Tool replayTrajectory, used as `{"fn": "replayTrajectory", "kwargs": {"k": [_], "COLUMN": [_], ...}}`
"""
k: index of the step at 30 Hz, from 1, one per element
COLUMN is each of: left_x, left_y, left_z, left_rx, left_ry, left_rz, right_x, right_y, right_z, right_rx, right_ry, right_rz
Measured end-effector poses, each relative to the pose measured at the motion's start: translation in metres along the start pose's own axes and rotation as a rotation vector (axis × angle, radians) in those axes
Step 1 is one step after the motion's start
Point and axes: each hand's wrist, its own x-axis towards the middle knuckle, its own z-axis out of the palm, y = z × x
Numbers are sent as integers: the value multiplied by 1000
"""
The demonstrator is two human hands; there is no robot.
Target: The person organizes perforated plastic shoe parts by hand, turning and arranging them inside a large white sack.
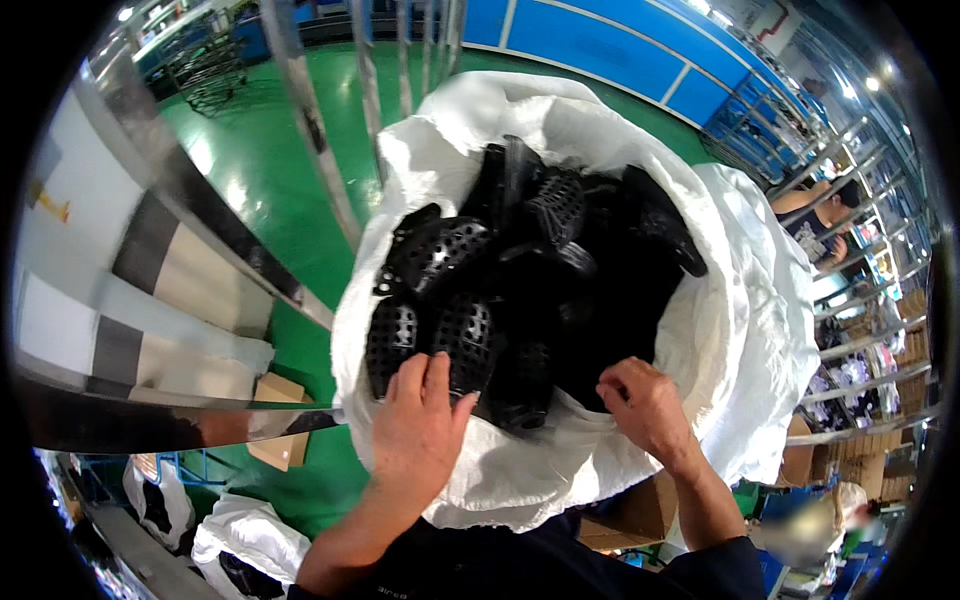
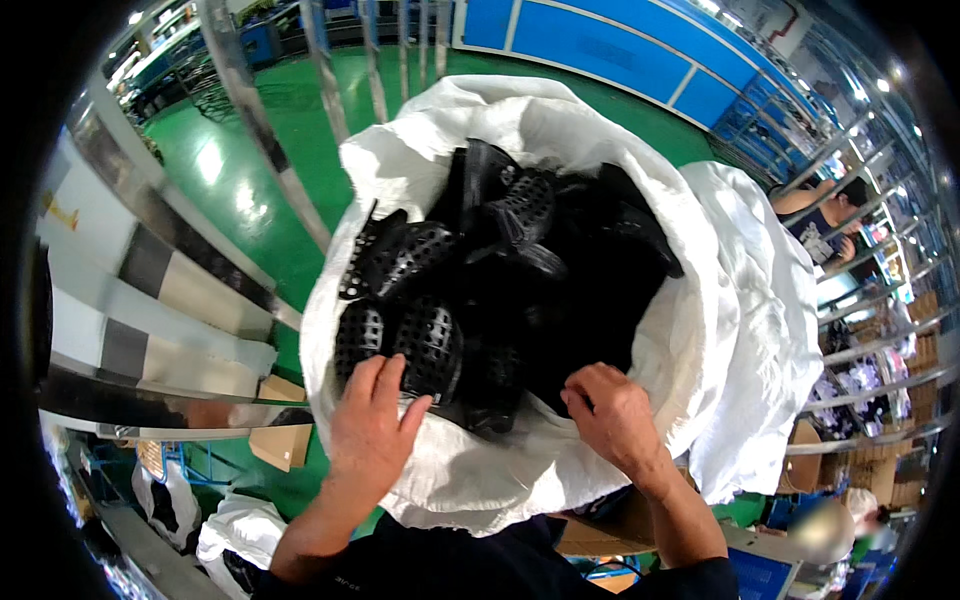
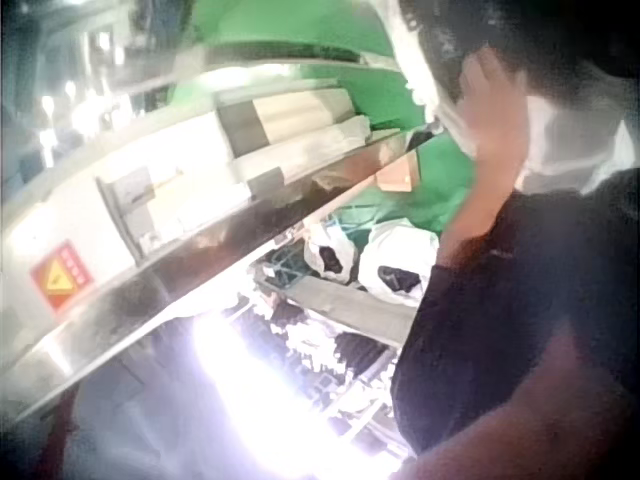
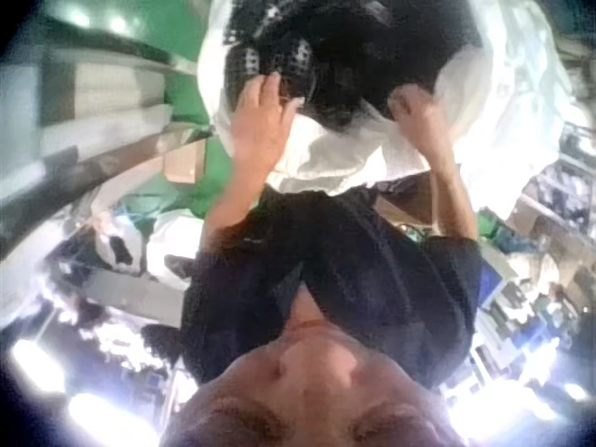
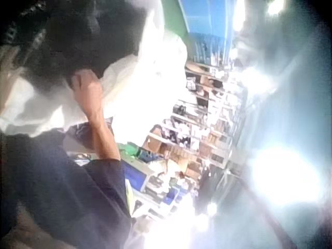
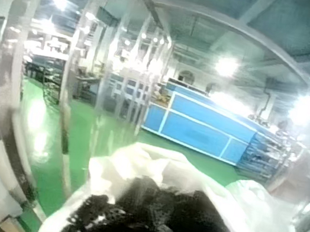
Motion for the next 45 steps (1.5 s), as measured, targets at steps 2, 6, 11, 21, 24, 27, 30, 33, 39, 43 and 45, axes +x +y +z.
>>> {"fn": "replayTrajectory", "kwargs": {"k": [2,6,11,21,24,27,30,33,39,43,45], "left_x": [13,-2,-30,-26,-29,-24,-14,-4,17,33,39], "left_y": [18,56,88,102,97,94,89,81,67,81,81], "left_z": [-14,-23,67,67,72,70,68,68,81,78,82], "left_rx": [18,-217,-358,-403,-424,-457,-566,-805,-1400,-1678,-1803], "left_ry": [-48,-14,-469,-1156,-1116,-1135,-1062,-811,-756,-640,-591], "left_rz": [-38,211,567,703,666,579,376,30,-493,-850,-755], "right_x": [-20,-47,-31,75,79,93,105,102,66,35,19], "right_y": [18,24,16,24,32,47,48,48,21,31,20], "right_z": [-15,-37,-37,19,31,27,-10,-31,-50,-34,-33], "right_rx": [-443,-515,-496,-457,-771,-622,-270,-82,221,707,806], "right_ry": [-124,-137,-178,-136,-53,-240,-129,-28,-193,-75,-85], "right_rz": [-104,57,216,-555,-672,-587,-440,-320,126,237,255]}}
